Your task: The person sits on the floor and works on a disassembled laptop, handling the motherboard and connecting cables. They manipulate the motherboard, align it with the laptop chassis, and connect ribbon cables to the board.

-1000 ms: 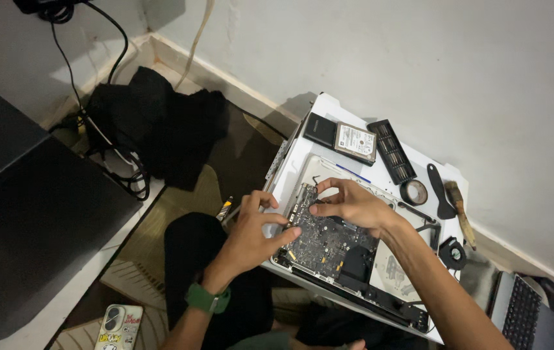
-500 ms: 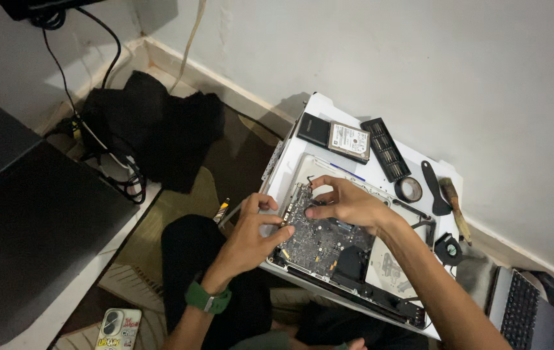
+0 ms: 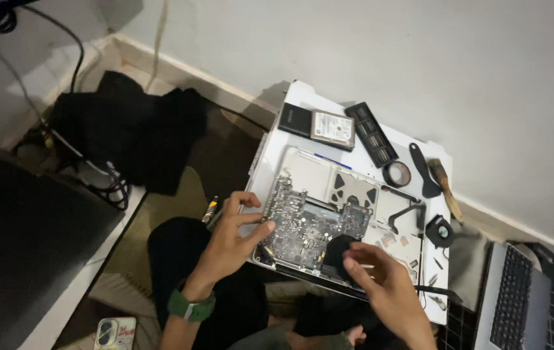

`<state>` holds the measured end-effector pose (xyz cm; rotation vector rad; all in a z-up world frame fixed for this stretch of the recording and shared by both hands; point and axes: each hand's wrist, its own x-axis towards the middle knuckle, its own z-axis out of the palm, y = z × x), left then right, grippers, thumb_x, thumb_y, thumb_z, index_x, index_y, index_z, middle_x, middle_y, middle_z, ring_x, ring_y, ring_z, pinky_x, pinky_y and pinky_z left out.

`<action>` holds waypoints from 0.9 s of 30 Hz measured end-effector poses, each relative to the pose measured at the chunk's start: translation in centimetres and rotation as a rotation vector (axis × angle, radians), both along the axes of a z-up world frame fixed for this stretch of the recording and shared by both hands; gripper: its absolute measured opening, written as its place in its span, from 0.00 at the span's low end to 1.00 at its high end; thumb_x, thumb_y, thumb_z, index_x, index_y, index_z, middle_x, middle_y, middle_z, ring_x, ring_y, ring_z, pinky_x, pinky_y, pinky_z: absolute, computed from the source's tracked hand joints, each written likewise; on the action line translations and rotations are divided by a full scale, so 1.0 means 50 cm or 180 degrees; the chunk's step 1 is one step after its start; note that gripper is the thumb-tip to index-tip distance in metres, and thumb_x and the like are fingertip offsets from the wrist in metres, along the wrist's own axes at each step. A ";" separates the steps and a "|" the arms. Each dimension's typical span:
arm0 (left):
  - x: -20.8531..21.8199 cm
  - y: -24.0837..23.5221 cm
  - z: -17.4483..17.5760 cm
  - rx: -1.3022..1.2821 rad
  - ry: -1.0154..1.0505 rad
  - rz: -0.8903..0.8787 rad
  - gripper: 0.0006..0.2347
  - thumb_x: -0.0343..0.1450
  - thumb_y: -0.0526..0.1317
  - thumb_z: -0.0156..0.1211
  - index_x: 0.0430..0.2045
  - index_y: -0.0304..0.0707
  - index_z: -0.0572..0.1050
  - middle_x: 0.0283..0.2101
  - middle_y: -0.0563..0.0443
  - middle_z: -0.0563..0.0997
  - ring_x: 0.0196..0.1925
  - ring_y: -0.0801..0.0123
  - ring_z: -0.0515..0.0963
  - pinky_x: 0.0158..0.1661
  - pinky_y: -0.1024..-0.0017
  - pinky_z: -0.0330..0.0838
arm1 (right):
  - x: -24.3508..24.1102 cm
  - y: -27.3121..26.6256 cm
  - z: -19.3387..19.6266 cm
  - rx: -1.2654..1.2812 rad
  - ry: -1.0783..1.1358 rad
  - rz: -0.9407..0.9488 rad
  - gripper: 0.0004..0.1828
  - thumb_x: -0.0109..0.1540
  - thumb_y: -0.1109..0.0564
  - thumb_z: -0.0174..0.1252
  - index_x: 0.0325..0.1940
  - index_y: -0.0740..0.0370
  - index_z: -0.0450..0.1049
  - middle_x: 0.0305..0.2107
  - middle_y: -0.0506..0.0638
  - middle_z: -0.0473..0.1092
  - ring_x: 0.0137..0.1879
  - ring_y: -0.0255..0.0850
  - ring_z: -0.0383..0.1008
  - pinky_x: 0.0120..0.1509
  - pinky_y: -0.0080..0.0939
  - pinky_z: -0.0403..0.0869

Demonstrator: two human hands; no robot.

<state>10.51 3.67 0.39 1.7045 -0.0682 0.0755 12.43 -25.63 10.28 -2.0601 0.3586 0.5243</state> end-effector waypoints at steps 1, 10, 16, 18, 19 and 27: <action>0.001 -0.002 0.010 -0.0178 0.0403 0.0051 0.17 0.77 0.52 0.59 0.41 0.34 0.81 0.57 0.54 0.66 0.64 0.63 0.75 0.61 0.61 0.73 | 0.001 -0.001 -0.002 -0.0441 -0.0216 0.0152 0.22 0.61 0.50 0.68 0.57 0.61 0.86 0.50 0.50 0.89 0.55 0.37 0.87 0.57 0.39 0.81; 0.009 0.016 0.023 -0.0425 0.0814 0.0236 0.13 0.76 0.49 0.64 0.33 0.37 0.81 0.55 0.58 0.69 0.60 0.73 0.78 0.54 0.73 0.68 | 0.013 -0.062 0.008 0.1305 0.0102 0.0505 0.36 0.66 0.39 0.51 0.68 0.66 0.79 0.66 0.63 0.80 0.72 0.57 0.81 0.80 0.56 0.72; 0.013 0.026 0.044 -0.0529 0.1078 0.0121 0.16 0.76 0.50 0.62 0.29 0.33 0.84 0.55 0.58 0.70 0.50 0.73 0.76 0.47 0.72 0.68 | -0.061 -0.027 -0.118 0.5177 0.0140 -0.0185 0.35 0.74 0.49 0.56 0.75 0.81 0.63 0.76 0.80 0.52 0.83 0.72 0.52 0.85 0.67 0.52; 0.010 0.027 0.038 -0.0575 0.1119 0.0066 0.17 0.76 0.50 0.62 0.29 0.33 0.84 0.56 0.57 0.70 0.52 0.73 0.77 0.52 0.72 0.71 | -0.091 -0.004 -0.160 0.5537 0.0132 -0.0999 0.30 0.71 0.57 0.52 0.71 0.84 0.64 0.76 0.82 0.51 0.83 0.75 0.48 0.86 0.68 0.52; 0.008 0.026 0.034 -0.0691 0.1110 0.0131 0.13 0.76 0.48 0.63 0.34 0.36 0.80 0.54 0.58 0.70 0.53 0.73 0.77 0.54 0.73 0.67 | -0.105 0.013 -0.171 0.5711 0.0028 -0.1148 0.35 0.57 0.69 0.50 0.70 0.85 0.65 0.76 0.80 0.51 0.84 0.72 0.49 0.87 0.63 0.55; 0.018 0.020 0.026 -0.0561 0.1221 0.0205 0.10 0.76 0.47 0.65 0.40 0.41 0.81 0.53 0.63 0.72 0.51 0.80 0.80 0.43 0.76 0.66 | -0.150 0.152 -0.235 0.4397 -0.1325 -0.0586 0.59 0.58 0.76 0.70 0.87 0.66 0.45 0.63 0.63 0.71 0.75 0.54 0.66 0.86 0.60 0.49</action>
